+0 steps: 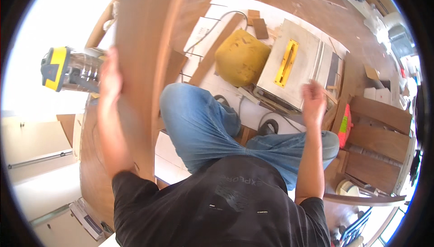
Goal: The recorder carries floorboards from a hallway to a work area, uses a table saw to trim them, then returns to a room to tape and install the pieces onto a subfloor.
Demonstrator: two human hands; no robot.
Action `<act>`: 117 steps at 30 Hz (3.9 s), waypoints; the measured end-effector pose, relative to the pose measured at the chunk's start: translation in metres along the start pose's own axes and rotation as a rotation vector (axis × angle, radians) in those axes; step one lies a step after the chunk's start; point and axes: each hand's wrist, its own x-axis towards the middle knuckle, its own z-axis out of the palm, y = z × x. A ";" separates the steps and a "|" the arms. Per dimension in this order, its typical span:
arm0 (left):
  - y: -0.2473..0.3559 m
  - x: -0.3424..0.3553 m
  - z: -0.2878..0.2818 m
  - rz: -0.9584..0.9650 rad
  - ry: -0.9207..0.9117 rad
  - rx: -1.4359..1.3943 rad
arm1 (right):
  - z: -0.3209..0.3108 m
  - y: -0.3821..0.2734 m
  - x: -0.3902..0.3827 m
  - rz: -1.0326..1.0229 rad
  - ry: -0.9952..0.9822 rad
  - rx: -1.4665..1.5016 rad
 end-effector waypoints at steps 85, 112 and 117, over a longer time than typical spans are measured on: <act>-0.174 0.268 0.394 -0.638 -0.495 -1.160 | 0.242 0.058 0.205 -0.182 0.171 -0.868; -0.183 0.267 0.391 -0.587 -0.514 -1.132 | 0.239 0.057 0.195 -0.150 0.105 -0.928; -0.181 0.270 0.393 -0.608 -0.484 -1.134 | 0.239 0.057 0.197 -0.133 0.103 -0.909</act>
